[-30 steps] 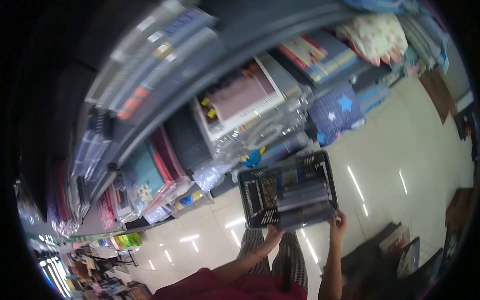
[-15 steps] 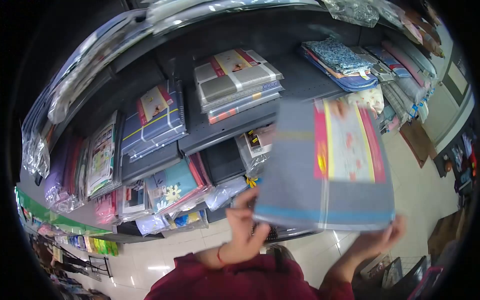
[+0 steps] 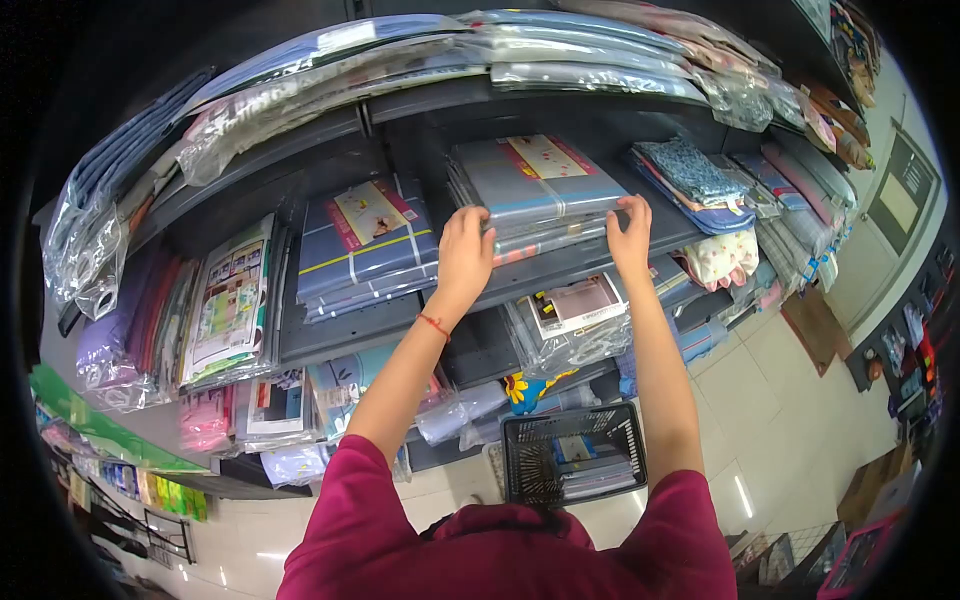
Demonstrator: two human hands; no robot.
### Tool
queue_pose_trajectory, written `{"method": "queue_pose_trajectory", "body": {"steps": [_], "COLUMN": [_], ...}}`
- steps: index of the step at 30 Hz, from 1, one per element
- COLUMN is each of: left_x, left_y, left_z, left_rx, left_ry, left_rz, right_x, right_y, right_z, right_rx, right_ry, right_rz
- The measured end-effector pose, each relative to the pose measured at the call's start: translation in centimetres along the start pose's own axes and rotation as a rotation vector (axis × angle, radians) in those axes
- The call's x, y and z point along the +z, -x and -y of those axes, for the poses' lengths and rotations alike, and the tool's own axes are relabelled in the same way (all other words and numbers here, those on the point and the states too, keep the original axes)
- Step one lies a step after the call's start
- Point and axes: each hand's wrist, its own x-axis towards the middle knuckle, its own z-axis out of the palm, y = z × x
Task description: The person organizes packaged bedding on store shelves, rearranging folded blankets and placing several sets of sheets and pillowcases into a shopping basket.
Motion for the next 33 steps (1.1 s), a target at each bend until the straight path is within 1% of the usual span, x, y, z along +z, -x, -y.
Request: {"method": "queue_pose_trajectory", "body": {"steps": [1,2,5,7,8,11,15,16,19,21,23,25,26,28,29,31,33], "left_x": [0.2,0.8,2.4,2.8,2.8,3.3,3.1,2.0,-2.9,-9.8,-18.3,-26.2,-29.0,-33.5,-34.8,-35.8,-36.1], "left_y": [-0.6,-1.1,-2.0,-2.1,-2.1,-2.1,-1.7,-1.5,0.7,1.3,1.1,0.8,0.2,-1.1,-1.7,-3.2,-5.5], "left_z": [0.6,1.2,2.9,3.1,3.2,3.3,3.7,3.4,1.7,-0.1,-1.4,-1.7,-1.0,-0.7,-0.6,-0.1,1.9], "left_rx": [0.042,0.030,-0.035,-0.032,-0.030,-0.027,-0.031,-0.067,0.096,0.198,0.308,0.382,0.446,0.428,0.372,0.219,0.172], "left_ry": [-0.058,-0.088,-0.108,-0.088,-0.081,-0.034,0.033,0.069,0.138,0.187,0.157,0.025,0.038,-0.184,-0.313,-0.594,-0.701], "left_rz": [-0.015,-0.020,-0.004,0.006,0.013,-0.014,-0.007,0.092,-0.011,0.005,-0.026,-0.153,-0.296,-0.459,-0.509,-0.486,-0.430], "right_x": [0.4,1.2,2.7,4.2,5.3,6.6,5.8,5.5,5.0,4.0,2.3,0.6,0.0,-0.9,-1.1,-1.0,-0.9], "right_y": [-0.3,-0.7,-0.8,0.1,0.8,1.9,1.5,1.4,1.8,2.3,2.8,3.7,3.7,3.5,3.1,2.8,2.7], "right_z": [1.0,0.9,4.3,6.7,6.8,8.4,7.9,8.1,9.8,15.0,22.3,28.2,29.9,32.4,33.5,35.4,36.2], "right_rx": [-0.085,-0.021,-0.299,-0.342,-0.323,-0.242,-0.279,-0.311,-0.232,-0.209,-0.307,-0.380,-0.458,-0.608,-0.680,-0.732,-0.781], "right_ry": [0.179,0.189,0.464,0.473,0.520,0.386,0.454,0.487,0.589,0.366,0.122,0.072,0.077,0.092,0.102,0.078,0.071], "right_rz": [-0.018,0.001,-0.008,0.158,0.271,0.243,0.309,0.316,0.311,0.335,0.416,0.342,0.290,0.177,0.117,0.025,0.020]}}
